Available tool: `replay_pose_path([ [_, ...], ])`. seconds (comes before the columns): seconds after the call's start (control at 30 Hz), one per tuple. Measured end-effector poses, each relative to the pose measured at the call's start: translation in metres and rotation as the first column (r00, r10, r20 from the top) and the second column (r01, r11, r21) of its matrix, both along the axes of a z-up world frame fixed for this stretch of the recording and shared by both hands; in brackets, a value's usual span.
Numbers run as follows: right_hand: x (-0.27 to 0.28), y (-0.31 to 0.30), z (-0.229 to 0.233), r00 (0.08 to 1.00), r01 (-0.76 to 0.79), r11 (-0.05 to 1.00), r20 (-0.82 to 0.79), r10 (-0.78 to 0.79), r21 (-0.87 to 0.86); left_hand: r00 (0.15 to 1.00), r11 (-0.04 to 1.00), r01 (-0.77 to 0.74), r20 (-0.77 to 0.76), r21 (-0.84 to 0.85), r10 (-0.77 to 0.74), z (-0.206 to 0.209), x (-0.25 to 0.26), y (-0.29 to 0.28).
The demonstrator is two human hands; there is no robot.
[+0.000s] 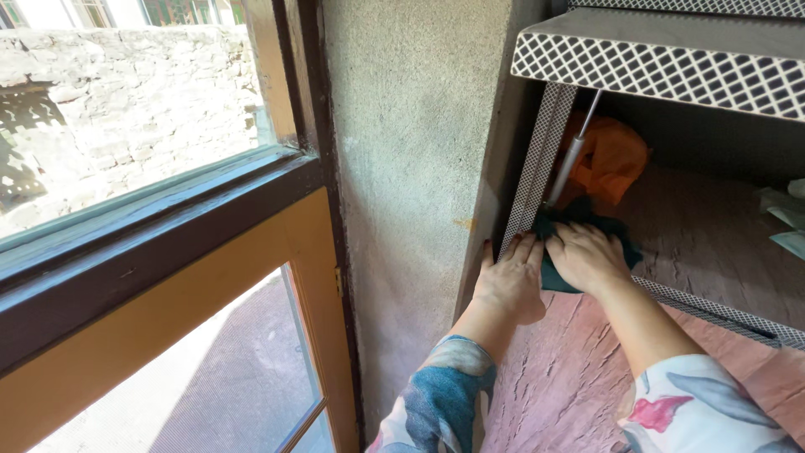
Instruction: The person removes a packaged textile and a plastic bag from a wooden shelf, then wipes the shelf surface with a green cloth. The person handles the items and wipes the shelf repeatedly.
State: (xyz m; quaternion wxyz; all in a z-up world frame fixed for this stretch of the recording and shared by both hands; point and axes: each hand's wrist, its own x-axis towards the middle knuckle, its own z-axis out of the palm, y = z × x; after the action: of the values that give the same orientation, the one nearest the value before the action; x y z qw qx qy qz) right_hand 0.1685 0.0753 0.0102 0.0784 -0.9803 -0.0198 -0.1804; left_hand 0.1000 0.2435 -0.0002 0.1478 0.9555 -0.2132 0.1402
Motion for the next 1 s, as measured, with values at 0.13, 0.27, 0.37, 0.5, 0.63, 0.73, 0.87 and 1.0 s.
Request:
replay_pose_path([
  [0.13, -0.02, -0.018, -0.013, 0.971, -0.191, 0.978, 0.129, 0.2, -0.081, 1.0, 1.0, 0.006, -0.002, 0.027, -0.006, -0.003, 0.001, 0.004],
  [0.27, -0.024, -0.067, -0.006, 0.993, -0.086, 0.994, 0.072, 0.091, -0.062, 0.999, 1.0, 0.024, -0.032, 0.013, -0.024, 0.001, 0.001, 0.005],
  [0.37, -0.005, -0.069, 0.003, 1.0, -0.016, 1.0, 0.013, 0.016, 0.017, 0.999, 1.0, 0.011, -0.046, 0.015, -0.01, 0.002, -0.001, 0.004],
  [0.5, 0.023, -0.025, 0.01, 0.999, -0.012, 0.999, -0.047, 0.013, 0.03, 1.0, 1.0, 0.008, -0.014, -0.008, -0.008, 0.002, -0.001, 0.003],
  [0.63, 0.023, 0.004, 0.008, 0.997, -0.069, 0.997, -0.027, 0.07, 0.042, 1.0, 1.0, 0.008, -0.019, 0.03, -0.007, 0.003, -0.001, 0.004],
  [0.73, 0.005, -0.021, 0.002, 0.963, -0.268, 0.957, 0.021, 0.267, 0.116, 0.999, 0.998, 0.003, -0.038, 0.068, -0.001, 0.006, -0.001, 0.004],
  [0.87, -0.02, -0.085, -0.017, 0.989, -0.106, 0.994, -0.1, 0.108, 0.026, 0.998, 1.0, 0.021, -0.055, 0.017, -0.02, 0.005, -0.003, 0.005],
  [1.0, -0.015, -0.121, -0.014, 0.994, 0.031, 0.999, 0.109, -0.029, -0.016, 0.997, 1.0, 0.016, -0.073, 0.013, -0.015, 0.007, 0.0, 0.005],
])
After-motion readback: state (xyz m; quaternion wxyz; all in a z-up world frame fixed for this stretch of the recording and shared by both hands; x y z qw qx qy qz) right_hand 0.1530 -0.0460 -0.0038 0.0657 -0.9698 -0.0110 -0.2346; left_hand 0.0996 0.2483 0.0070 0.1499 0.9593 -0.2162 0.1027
